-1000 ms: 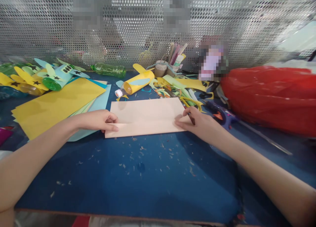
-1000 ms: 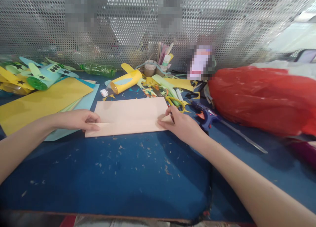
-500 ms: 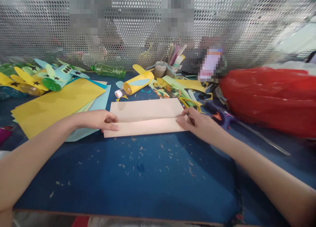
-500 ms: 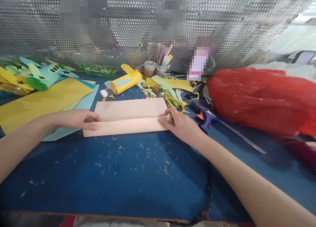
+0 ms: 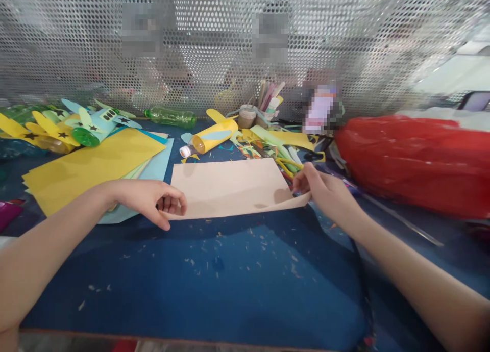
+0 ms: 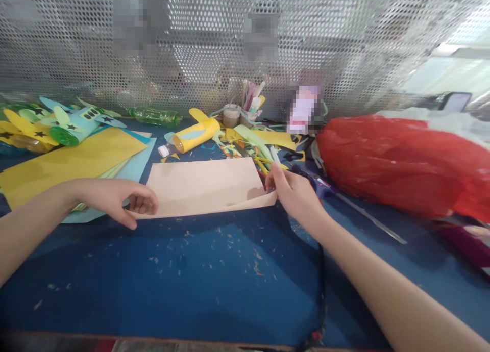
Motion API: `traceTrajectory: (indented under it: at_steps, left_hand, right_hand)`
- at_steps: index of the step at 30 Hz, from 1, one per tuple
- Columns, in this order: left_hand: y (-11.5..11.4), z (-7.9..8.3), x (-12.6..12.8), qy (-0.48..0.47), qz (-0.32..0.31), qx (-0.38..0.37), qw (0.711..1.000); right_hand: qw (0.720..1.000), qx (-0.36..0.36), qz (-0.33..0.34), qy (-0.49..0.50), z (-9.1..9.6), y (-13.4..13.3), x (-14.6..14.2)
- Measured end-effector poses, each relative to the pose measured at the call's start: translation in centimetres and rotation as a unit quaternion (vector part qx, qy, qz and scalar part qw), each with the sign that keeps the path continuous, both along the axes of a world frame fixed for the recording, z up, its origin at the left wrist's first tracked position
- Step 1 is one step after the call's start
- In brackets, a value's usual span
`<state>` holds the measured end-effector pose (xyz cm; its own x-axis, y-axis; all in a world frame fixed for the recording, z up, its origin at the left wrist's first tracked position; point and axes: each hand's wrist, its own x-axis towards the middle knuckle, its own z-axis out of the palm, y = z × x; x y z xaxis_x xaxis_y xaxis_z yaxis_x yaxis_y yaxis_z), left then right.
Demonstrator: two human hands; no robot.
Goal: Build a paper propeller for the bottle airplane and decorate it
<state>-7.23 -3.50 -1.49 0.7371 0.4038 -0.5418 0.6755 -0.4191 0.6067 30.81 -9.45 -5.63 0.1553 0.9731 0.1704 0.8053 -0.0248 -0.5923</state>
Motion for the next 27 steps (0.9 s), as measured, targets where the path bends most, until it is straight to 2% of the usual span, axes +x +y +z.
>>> traceTrajectory:
  at_steps: [5,9,13,17,21,27]
  left_hand:
    - [-0.1,0.1,-0.1,0.013,-0.020,0.035,0.999]
    - [-0.7,0.2,0.1,0.014,-0.013,0.065,0.998]
    - [-1.3,0.2,0.4,-0.040,-0.019,0.089,0.995]
    - [-1.9,-0.2,1.1,-0.082,-0.049,0.091,0.991]
    - [-3.1,-0.8,2.2,-0.127,-0.039,0.072,0.989]
    - [-5.4,-2.5,3.9,-0.202,-0.023,0.119,0.972]
  right_hand:
    - [0.993,-0.018,0.009,-0.116,0.1,0.0,-0.1]
    - [0.992,-0.032,0.030,-0.122,-0.6,0.2,0.1]
    - [0.995,-0.026,0.041,-0.082,-0.8,0.0,0.0]
    - [0.996,0.024,0.069,-0.053,-0.5,-0.5,-0.7]
    - [0.990,0.087,0.091,-0.061,0.0,-1.0,-1.7]
    - [0.959,0.201,0.170,-0.105,0.5,-1.7,-2.3]
